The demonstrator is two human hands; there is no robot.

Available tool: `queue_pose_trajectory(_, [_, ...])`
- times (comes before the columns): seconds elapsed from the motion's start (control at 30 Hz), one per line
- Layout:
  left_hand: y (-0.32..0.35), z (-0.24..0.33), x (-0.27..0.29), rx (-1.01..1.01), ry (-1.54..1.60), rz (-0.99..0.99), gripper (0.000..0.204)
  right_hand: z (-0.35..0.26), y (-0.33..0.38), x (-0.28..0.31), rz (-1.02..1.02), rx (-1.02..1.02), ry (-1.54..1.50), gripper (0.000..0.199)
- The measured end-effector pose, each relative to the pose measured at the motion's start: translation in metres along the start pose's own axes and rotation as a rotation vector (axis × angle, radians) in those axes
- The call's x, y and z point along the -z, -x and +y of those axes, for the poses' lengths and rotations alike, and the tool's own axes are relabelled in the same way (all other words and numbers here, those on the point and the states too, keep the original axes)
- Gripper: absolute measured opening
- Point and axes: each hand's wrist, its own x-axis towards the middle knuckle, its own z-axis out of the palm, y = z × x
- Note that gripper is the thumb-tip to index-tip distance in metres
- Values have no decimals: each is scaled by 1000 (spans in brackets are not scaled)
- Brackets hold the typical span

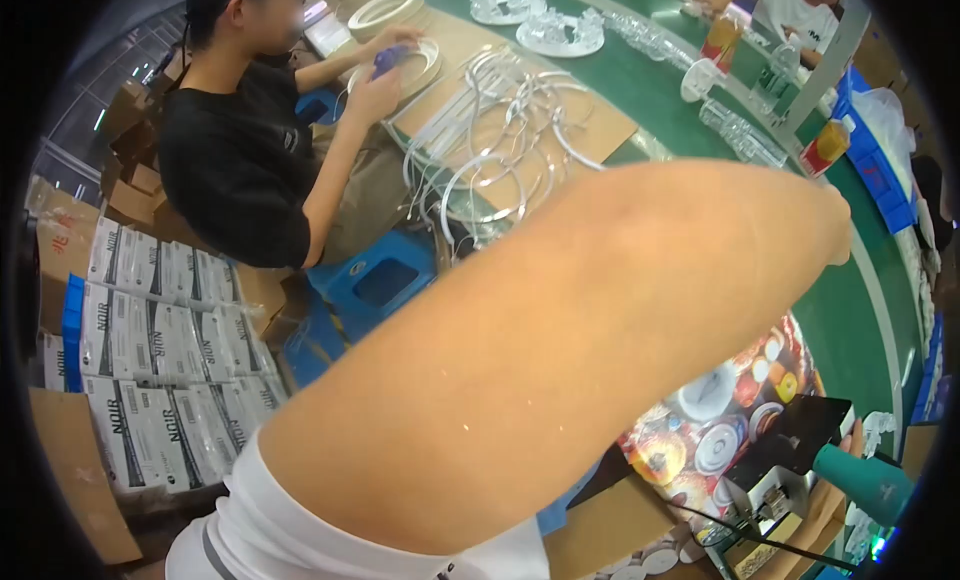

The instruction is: Assembling components of a light fixture using an electric screwdriver at a factory workstation.

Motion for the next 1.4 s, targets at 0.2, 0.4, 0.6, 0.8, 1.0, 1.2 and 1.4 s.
queue_pose_trajectory(0.2, [-28, -18, 2, 41, -171, -136, 35, -150, -55, -11, -246, -169, 94, 46])
queue_pose_trajectory(0.4, [22, -50, -16, 159, -146, -247, 25, -221, -39, 28, -526, -463, 145, 52])
queue_pose_trajectory(0.6, [72, -112, -39, 441, -68, -230, 28, -144, 3, -4, -385, -327, -86, 54])
queue_pose_trajectory(0.8, [162, -169, -47, 682, -97, -98, 23, -141, -2, -17, -281, -243, -239, 55])
queue_pose_trajectory(1.0, [185, -157, -99, 944, 26, 166, 23, -144, -4, -13, -306, -211, -93, 54])
queue_pose_trajectory(1.2, [186, -123, -134, 874, -70, 342, 23, -153, -14, -11, -353, -271, -177, 43])
queue_pose_trajectory(1.4, [215, -129, -170, 877, -123, 711, 24, -139, -26, -20, -1152, -331, -369, 38])
